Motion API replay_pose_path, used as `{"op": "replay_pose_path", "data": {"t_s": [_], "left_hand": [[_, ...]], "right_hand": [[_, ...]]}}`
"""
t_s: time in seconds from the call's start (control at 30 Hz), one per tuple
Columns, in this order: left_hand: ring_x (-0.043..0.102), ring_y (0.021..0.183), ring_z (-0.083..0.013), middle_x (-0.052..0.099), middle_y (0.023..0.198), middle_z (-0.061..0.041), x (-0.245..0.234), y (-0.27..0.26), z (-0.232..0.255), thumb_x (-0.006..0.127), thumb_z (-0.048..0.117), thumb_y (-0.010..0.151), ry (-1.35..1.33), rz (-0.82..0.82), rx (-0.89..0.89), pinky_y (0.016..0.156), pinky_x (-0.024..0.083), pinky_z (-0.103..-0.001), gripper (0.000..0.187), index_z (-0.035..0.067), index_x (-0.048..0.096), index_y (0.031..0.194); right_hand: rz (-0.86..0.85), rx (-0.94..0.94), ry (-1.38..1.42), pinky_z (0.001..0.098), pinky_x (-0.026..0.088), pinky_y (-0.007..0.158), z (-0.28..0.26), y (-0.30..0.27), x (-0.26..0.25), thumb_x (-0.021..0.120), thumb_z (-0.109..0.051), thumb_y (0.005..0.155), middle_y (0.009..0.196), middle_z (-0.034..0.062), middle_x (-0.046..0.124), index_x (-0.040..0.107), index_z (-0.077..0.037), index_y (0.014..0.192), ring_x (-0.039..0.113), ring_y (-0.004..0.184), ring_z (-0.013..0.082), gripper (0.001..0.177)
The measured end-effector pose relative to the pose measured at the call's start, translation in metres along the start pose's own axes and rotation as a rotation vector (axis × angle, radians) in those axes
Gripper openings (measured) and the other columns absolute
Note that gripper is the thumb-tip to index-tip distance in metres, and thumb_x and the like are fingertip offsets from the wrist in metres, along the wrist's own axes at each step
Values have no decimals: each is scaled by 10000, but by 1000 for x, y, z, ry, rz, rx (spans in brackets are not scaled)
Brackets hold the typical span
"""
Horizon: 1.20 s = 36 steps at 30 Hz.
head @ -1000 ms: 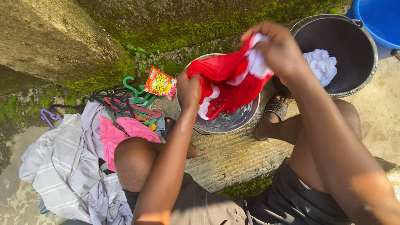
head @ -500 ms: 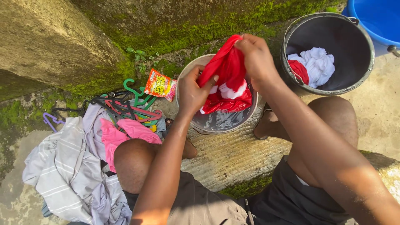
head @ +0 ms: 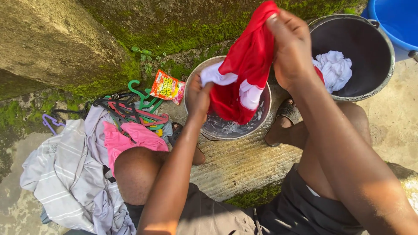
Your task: The person is hand-washing a red and white piece of clothing in a basin of water.
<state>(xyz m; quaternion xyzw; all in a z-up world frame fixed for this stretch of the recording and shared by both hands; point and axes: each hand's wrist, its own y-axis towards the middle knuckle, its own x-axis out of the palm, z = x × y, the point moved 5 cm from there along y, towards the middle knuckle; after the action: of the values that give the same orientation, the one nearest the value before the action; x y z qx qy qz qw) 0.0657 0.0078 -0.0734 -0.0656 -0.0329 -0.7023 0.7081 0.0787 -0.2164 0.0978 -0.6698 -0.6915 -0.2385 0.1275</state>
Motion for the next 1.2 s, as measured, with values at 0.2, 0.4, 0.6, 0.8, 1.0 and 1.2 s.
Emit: {"op": "replay_pose_path", "data": {"t_s": [0.2,0.4,0.6,0.8,1.0,1.2], "left_hand": [[625,969,-145,674,1068,-71,-19,2,76,548,-73,956,-300,186,274,905,507,-306,290,-9,576,1237],[633,1162,-293,627,1276,-168,-16,-4,48,670,-9,860,443,224,423,1013,501,-406,550,-2,525,1390],[625,1178,-384,527,1388,-151,9,-26,-24,666,90,856,1097,-242,-152,984,482,-571,637,188,495,1462],[587,1230,-405,520,1419,-185,11,-22,-88,609,90,887,1276,-403,-236,981,392,-721,562,142,494,1435],[666,1082,-464,689,1115,-279,1,-11,-170,593,65,875,1204,-397,-132,959,517,-538,507,55,526,1377],[709,1020,-396,749,1074,-217,33,-18,-90,606,195,895,903,-58,-216,885,541,-511,322,70,660,1187]], "right_hand": [[-310,-206,-982,331,605,794,11,-15,25,732,-81,878,1029,129,742,661,6,1149,735,927,220,293],[-124,74,-1548,477,589,805,102,-27,-45,616,-110,970,940,217,736,686,-94,1196,731,863,386,237],[-467,379,-1756,493,590,797,225,-67,-78,578,-169,1002,984,211,736,624,-60,1209,732,889,373,239],[-596,256,-1772,478,575,879,286,-78,-105,554,-62,909,1039,215,741,632,-66,1222,725,990,364,322],[-491,541,-1696,496,571,887,347,-92,-150,552,-89,943,1084,247,727,680,-49,1133,708,1028,401,232],[-29,466,-1509,500,563,867,292,-53,-133,672,-161,888,1029,221,729,748,-78,1031,706,948,405,182]]}}
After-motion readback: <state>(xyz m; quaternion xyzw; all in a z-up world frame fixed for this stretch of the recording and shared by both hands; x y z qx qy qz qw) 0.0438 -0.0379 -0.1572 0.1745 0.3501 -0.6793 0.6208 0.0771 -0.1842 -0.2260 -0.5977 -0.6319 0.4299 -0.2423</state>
